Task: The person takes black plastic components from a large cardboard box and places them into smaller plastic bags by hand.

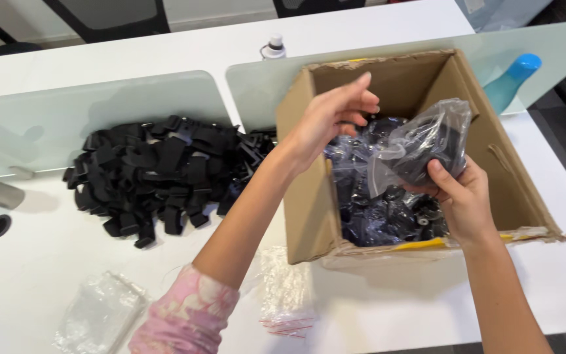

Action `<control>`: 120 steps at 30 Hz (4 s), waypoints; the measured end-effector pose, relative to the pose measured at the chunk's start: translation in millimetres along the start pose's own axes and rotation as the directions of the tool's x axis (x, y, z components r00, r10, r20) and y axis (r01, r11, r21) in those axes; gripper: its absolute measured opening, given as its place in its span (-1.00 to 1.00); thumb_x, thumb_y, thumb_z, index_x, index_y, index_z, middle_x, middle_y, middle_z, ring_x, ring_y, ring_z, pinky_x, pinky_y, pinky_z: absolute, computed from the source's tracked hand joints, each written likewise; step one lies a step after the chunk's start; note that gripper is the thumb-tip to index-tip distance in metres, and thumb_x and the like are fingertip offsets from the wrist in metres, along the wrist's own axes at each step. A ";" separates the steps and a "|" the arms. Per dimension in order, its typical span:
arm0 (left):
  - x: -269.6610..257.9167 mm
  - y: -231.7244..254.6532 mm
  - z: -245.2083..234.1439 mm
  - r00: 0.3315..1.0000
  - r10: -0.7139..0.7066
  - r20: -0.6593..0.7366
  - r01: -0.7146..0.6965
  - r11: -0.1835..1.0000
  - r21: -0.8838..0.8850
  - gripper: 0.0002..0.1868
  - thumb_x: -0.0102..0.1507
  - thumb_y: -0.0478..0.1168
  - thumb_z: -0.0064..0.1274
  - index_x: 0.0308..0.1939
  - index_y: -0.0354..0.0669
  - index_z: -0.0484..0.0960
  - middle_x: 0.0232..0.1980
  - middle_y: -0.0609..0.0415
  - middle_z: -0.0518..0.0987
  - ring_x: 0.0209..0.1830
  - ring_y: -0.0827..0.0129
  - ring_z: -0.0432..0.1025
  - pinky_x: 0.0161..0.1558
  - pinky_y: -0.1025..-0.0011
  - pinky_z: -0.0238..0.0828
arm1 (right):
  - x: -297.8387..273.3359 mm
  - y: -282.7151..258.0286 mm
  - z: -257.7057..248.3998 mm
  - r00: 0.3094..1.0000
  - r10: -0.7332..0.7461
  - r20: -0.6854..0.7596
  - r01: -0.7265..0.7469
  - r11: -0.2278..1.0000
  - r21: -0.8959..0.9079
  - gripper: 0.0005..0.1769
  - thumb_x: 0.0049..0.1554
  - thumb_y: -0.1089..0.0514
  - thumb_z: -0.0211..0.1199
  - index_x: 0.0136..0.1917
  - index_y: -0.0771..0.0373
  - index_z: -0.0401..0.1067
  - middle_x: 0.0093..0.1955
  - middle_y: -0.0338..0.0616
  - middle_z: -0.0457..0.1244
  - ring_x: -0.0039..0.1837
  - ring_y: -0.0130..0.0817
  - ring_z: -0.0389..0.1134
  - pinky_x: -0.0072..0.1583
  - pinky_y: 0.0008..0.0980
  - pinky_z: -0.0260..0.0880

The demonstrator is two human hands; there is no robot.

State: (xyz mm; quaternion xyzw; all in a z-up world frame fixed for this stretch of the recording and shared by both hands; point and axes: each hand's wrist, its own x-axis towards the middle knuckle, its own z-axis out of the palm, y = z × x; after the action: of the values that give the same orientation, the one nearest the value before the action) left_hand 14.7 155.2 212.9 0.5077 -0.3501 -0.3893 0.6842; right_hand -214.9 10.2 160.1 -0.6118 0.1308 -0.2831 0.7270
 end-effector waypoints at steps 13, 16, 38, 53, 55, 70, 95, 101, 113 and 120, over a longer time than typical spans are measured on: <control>-172.8 25.5 -56.8 0.848 0.264 -0.459 -0.037 0.894 0.446 -0.65 0.27 -0.03 0.24 -0.12 -0.29 0.78 -0.31 0.04 0.75 -0.35 0.52 0.56 -0.27 0.52 0.54 | -17.8 14.7 164.1 0.936 0.315 0.156 -0.334 0.935 0.122 -0.55 0.31 -0.05 0.09 0.25 0.36 0.39 0.10 -0.02 0.40 0.09 -0.19 0.47 0.12 -0.30 0.51; -194.0 26.3 -89.0 0.792 0.246 -0.558 -0.070 0.946 0.317 -0.66 0.30 -0.05 0.21 -0.14 -0.32 0.76 -0.29 0.04 0.74 -0.33 0.53 0.60 -0.28 0.53 0.60 | -23.4 21.6 199.9 0.900 0.388 0.201 -0.420 0.895 0.152 -0.50 0.32 -0.08 0.07 0.24 0.42 0.40 0.09 0.02 0.41 0.10 -0.21 0.48 0.14 -0.30 0.51; -396.7 -180.7 -209.5 0.468 -0.201 -0.861 0.009 0.975 -0.222 -0.76 0.28 -0.30 0.21 -0.05 -0.43 0.74 -0.22 0.01 0.70 -0.33 0.47 0.53 -0.24 0.52 0.53 | -137.1 279.1 329.2 0.645 0.755 0.118 -0.647 0.621 -0.442 -0.33 0.17 -0.10 0.32 0.41 0.28 0.26 0.30 -0.06 0.24 0.11 -0.30 0.36 0.12 -0.36 0.40; -437.1 -218.0 -200.8 0.386 -0.396 -0.833 0.098 0.916 -0.389 -0.61 0.10 -0.54 0.19 0.01 -0.59 0.58 -0.24 -0.25 0.71 -0.36 0.27 0.63 -0.29 0.43 0.65 | -166.0 277.4 371.8 0.768 0.504 0.395 -0.237 0.797 -0.555 -0.63 0.07 0.17 0.42 0.12 0.39 0.58 -0.06 -0.07 0.47 -0.02 -0.45 0.48 0.01 -0.47 0.49; -439.0 -217.4 -203.0 0.377 -0.402 -0.835 0.100 0.914 -0.394 -0.60 0.06 -0.57 0.20 -0.01 -0.63 0.58 -0.26 -0.28 0.71 -0.37 0.26 0.64 -0.30 0.42 0.65 | -163.4 274.8 372.9 0.722 0.554 0.413 -0.270 0.777 -0.569 -0.60 0.04 0.21 0.43 0.14 0.41 0.56 -0.04 -0.05 0.47 0.00 -0.43 0.49 0.02 -0.47 0.51; -447.2 -230.3 -237.8 0.532 -0.477 -0.699 0.176 0.870 -0.460 -0.66 0.07 -0.42 0.37 -0.13 -0.55 0.65 -0.22 -0.19 0.71 -0.32 0.30 0.64 -0.20 0.47 0.66 | -152.3 302.3 376.1 0.759 0.525 0.386 -0.254 0.784 -0.567 -0.60 -0.05 0.33 0.45 0.09 0.45 0.57 -0.04 0.04 0.48 -0.05 -0.37 0.53 0.02 -0.45 0.55; -433.6 -209.0 -228.2 0.517 -0.003 -0.856 0.419 0.873 0.250 -0.61 0.05 -0.47 0.19 -0.02 -0.32 0.66 -0.35 -0.13 0.71 -0.36 0.25 0.67 -0.27 0.40 0.62 | -144.2 286.5 386.4 0.904 0.185 0.385 0.182 0.649 -0.739 -0.79 -0.11 0.29 0.40 -0.22 0.38 0.42 -0.36 0.00 0.39 -0.30 -0.30 0.48 -0.17 -0.39 0.50; -428.3 -210.4 -224.6 0.539 0.019 -0.842 0.396 0.877 0.273 -0.65 0.08 -0.45 0.19 -0.03 -0.34 0.66 -0.34 -0.15 0.72 -0.34 0.24 0.67 -0.25 0.41 0.62 | -148.5 286.0 391.7 0.869 0.237 0.435 0.167 0.687 -0.708 -0.84 -0.03 0.29 0.38 -0.23 0.39 0.43 -0.28 0.00 0.40 -0.24 -0.29 0.51 -0.17 -0.36 0.53; -453.3 -187.9 -249.6 0.511 0.080 -0.856 0.451 0.823 0.346 -0.76 -0.01 -0.40 0.24 -0.25 -0.28 0.68 -0.41 -0.13 0.71 -0.40 0.24 0.66 -0.28 0.38 0.60 | -126.1 280.9 363.2 0.900 0.148 0.410 0.232 0.633 -0.739 -0.92 0.01 0.42 0.25 -0.19 0.35 0.53 -0.19 -0.04 0.44 -0.14 -0.25 0.52 -0.05 -0.37 0.56; -453.8 -187.6 -244.2 0.526 0.130 -0.841 0.424 0.816 0.392 -0.81 0.05 -0.40 0.19 -0.24 -0.30 0.67 -0.39 -0.14 0.71 -0.37 0.25 0.67 -0.25 0.41 0.61 | -134.4 258.7 386.0 0.856 0.176 0.485 0.342 0.510 -0.789 -0.81 0.00 0.40 0.32 -0.09 0.29 0.62 0.26 0.10 0.33 0.09 -0.01 0.41 0.07 -0.21 0.45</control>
State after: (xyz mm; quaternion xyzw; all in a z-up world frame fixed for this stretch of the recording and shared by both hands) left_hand -10.0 627.3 -65.0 0.8340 -0.0285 -0.0375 0.5497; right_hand -51.1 425.4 -26.4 -0.9456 0.0257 -0.0453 0.3211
